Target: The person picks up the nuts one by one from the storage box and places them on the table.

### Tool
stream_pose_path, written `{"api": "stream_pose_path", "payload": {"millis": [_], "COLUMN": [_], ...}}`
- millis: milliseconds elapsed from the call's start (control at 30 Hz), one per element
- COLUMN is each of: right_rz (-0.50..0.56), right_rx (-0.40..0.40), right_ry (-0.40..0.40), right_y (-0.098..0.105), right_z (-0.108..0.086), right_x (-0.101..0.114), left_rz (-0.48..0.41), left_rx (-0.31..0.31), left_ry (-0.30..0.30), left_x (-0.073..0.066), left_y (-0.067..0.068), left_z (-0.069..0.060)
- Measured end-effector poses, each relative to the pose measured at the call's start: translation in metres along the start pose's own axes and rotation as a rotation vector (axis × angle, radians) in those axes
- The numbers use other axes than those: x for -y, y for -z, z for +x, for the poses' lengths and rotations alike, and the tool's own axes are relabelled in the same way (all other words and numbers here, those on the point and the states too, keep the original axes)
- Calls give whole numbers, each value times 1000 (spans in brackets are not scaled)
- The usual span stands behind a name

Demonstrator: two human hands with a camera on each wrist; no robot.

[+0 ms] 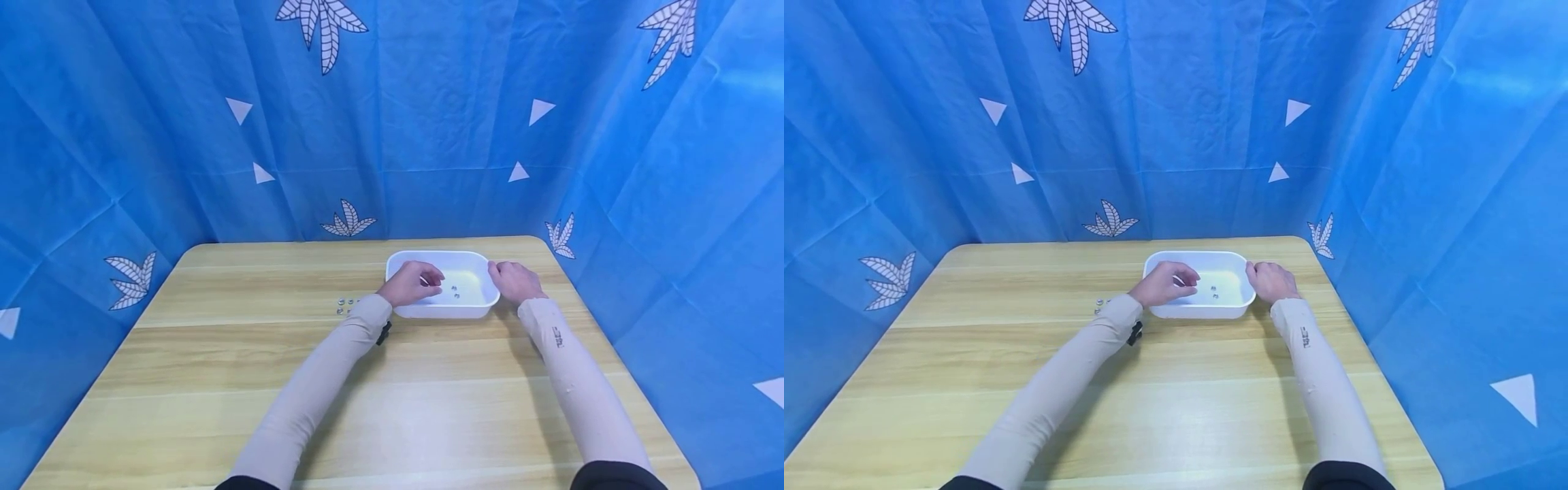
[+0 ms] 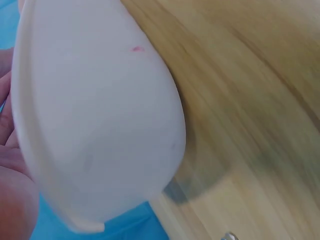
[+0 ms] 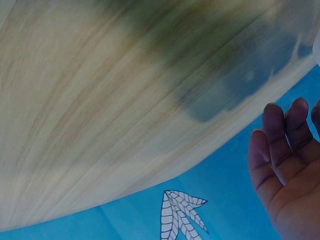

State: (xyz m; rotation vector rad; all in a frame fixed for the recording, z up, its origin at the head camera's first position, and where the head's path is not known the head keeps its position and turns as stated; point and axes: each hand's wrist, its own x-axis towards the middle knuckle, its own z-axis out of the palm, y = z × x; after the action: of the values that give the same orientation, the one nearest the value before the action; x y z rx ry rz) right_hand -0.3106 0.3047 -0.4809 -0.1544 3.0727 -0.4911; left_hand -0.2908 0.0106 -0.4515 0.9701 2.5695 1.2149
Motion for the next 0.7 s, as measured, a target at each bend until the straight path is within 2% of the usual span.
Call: {"api": "stream_pose_path", "payload": {"millis": [533,700], "right_rz": [14,19], "right_rx": [-9,1], "right_ry": [2,-6], "right_y": [-3,-2], "right_z": [0,1], "right_x": [0,-1], "left_rz": [9,13], "left_rx": [45,48], "left_ry": [59,60], "left_x": [6,4], "left_y": [-20,-24], "left_z": [15,21]}}
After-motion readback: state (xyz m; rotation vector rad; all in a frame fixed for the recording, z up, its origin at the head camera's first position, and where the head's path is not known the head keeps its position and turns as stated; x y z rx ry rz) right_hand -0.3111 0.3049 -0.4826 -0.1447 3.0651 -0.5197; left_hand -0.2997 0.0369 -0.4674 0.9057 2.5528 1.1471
